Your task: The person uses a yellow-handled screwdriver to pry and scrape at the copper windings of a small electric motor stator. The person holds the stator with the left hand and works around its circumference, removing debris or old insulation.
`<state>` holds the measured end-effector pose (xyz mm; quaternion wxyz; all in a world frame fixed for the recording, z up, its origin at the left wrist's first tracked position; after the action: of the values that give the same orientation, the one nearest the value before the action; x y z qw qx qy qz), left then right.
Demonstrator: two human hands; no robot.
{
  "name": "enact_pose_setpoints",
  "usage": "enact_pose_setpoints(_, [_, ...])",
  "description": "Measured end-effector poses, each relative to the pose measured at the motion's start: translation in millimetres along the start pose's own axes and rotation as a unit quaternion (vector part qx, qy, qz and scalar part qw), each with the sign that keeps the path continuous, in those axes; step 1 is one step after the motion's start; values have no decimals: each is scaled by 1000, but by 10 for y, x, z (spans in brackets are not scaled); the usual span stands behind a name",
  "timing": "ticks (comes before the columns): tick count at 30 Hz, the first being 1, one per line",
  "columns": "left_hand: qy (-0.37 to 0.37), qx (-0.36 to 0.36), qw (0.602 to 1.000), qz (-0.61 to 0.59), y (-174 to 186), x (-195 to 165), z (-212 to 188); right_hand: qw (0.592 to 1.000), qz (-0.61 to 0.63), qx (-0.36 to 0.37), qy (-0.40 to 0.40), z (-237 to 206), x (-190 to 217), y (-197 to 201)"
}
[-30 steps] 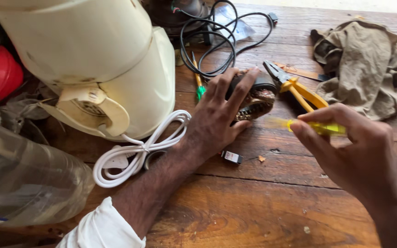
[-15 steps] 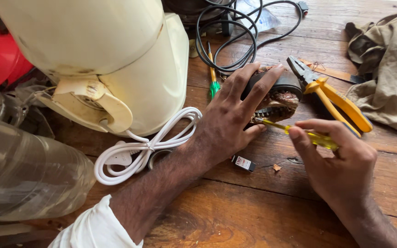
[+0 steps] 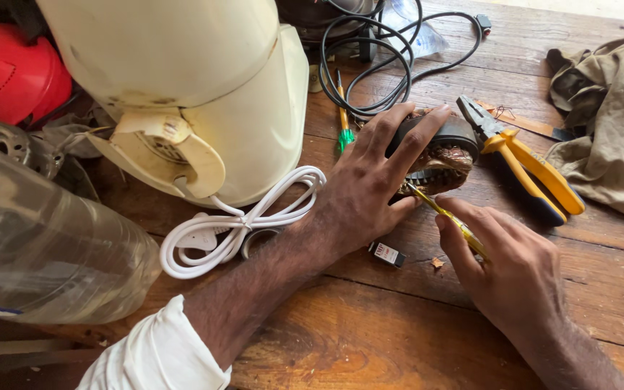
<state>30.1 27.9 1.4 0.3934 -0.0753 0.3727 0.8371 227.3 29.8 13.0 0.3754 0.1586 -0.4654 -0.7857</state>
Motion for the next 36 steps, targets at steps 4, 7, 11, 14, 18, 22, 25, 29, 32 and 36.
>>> enact_pose_setpoints(4, [-1,-7,1000,-3,-16,14,9,998,-49,24,-10,13,13,-9])
enact_pose_setpoints(7, [-6,-11,1000,0,-26,20,4,998,-20,-48,47,35,94,19])
enact_pose_setpoints(11, [-4,-8,1000,7,-45,23,4,995,-18,-11,-99,4,127,18])
enact_pose_setpoints(14, [-7,-15,1000,7,-44,11,6,993,-41,-17,-111,2,178,55])
enact_pose_setpoints(18, [-9,-13,1000,3,-35,9,16,995,-47,-24,-83,21,178,83])
enact_pose_setpoints(22, [-9,-12,1000,3,-29,13,10,997,-49,-61,-26,7,160,64])
enact_pose_setpoints(25, [-11,-13,1000,2,-36,9,17,996,-63,-59,1,21,131,20])
enact_pose_setpoints(29, [-2,-6,1000,1,-21,-2,8,998,-21,-28,-54,15,99,11])
enact_pose_setpoints(32, [1,-2,1000,3,-9,-21,13,996,-6,-25,-89,1,90,51])
enact_pose_setpoints(36, [6,4,1000,5,6,-34,19,993,4,-17,-113,3,69,37])
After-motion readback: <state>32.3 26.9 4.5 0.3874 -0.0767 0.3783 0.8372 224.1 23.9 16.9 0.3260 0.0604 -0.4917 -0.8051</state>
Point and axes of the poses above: each hand's wrist, its own z-axis towards the middle knuckle, its own y-axis out of the back of the hand, x = y × z, the point moved 3 cm from there along z, towards the middle knuckle, and after that the axes turned 12 degrees about -z, right-handed, at the moved point
